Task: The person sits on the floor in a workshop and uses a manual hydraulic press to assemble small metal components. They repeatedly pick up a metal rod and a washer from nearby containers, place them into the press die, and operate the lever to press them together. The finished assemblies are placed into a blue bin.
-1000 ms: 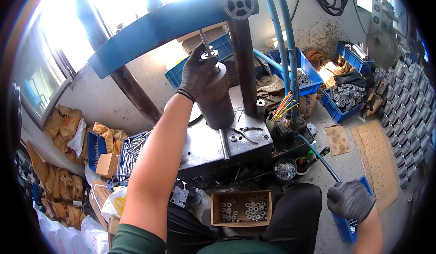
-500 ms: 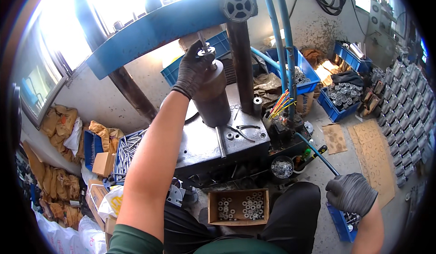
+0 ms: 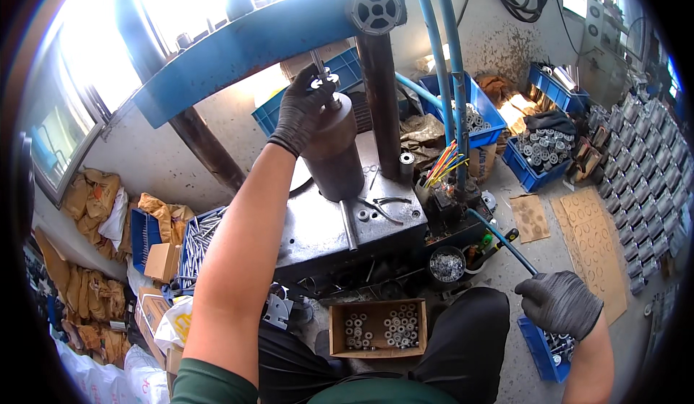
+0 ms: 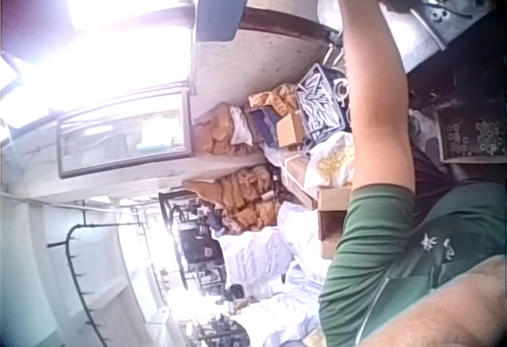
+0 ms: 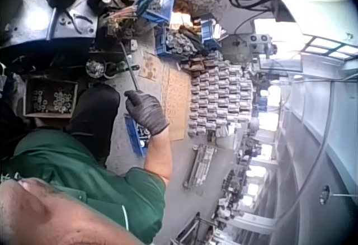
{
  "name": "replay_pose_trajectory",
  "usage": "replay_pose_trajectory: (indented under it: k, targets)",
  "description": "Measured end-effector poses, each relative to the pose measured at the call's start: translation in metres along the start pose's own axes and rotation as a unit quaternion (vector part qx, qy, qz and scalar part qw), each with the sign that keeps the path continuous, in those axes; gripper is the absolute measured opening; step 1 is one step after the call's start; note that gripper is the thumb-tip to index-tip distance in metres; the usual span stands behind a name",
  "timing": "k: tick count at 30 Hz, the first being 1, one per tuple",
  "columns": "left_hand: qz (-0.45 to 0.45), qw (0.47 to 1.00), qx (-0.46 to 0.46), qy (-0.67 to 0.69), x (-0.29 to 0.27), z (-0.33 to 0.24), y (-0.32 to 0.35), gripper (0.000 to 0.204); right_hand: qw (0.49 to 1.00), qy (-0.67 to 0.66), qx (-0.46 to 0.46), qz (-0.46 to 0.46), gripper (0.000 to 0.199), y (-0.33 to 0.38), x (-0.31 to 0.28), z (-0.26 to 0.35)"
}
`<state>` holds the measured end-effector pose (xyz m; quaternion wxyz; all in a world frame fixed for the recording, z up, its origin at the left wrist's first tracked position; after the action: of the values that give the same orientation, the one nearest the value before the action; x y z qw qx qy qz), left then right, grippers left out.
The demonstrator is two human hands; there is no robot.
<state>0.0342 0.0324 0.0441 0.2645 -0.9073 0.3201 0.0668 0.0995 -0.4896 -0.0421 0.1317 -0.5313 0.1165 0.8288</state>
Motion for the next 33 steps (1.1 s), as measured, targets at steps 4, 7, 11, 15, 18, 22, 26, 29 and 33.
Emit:
replay_pose_trajectory:
  k: [4, 7, 11, 15, 18, 22, 26, 29, 33]
  targets:
    - [-0.004, 1.000, -0.001, -0.018, -0.001, 0.000, 0.002, 0.042, 0.998, 0.030, 0.010, 0.059, 0.021, 0.003, 0.008, -0.003]
    - [-0.004, 0.999, 0.015, -0.035, -0.005, 0.012, -0.007, 0.043, 1.000, -0.005, -0.005, -0.001, 0.022, 0.000, 0.000, 0.000]
    - [-0.002, 1.000, -0.003, -0.030, 0.001, 0.011, -0.004, 0.040, 0.998, 0.013, 0.009, 0.057, 0.020, 0.002, 0.009, -0.004]
    - [-0.009, 0.993, 0.025, -0.116, -0.004, 0.016, -0.011, 0.052, 1.000, -0.012, -0.008, 0.015, 0.019, -0.001, -0.002, 0.001]
    - [-0.013, 0.993, 0.038, -0.110, -0.007, 0.020, -0.013, 0.053, 0.998, -0.014, -0.014, -0.065, 0.019, -0.003, -0.018, 0.011]
    - [-0.011, 0.994, 0.013, -0.110, -0.005, 0.021, -0.013, 0.050, 0.978, 0.007, -0.026, -0.208, 0.019, -0.019, -0.051, 0.037]
    - [-0.012, 0.996, 0.013, -0.091, 0.003, 0.013, -0.012, 0.042, 0.886, 0.120, -0.174, -0.412, 0.020, -0.053, -0.105, 0.044]
    - [-0.027, 0.994, 0.026, -0.101, -0.004, 0.015, -0.014, 0.044, 0.878, 0.082, -0.182, -0.436, 0.016, -0.097, -0.138, 0.043]
    - [0.012, 0.999, -0.003, -0.041, 0.002, 0.022, -0.012, 0.047, 0.878, 0.052, -0.159, -0.449, 0.013, -0.141, -0.159, 0.031]
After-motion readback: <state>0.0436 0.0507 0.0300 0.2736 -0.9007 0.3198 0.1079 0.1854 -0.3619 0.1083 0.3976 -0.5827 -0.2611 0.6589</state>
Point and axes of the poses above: each hand's wrist, its own y-axis away from the middle knuckle, its own x-axis out of the palm, z = x × y, the point moved 7 cm from there along -y, towards the middle knuckle, and after that the axes turned 12 degrees about -y, right-handed, at the moved point
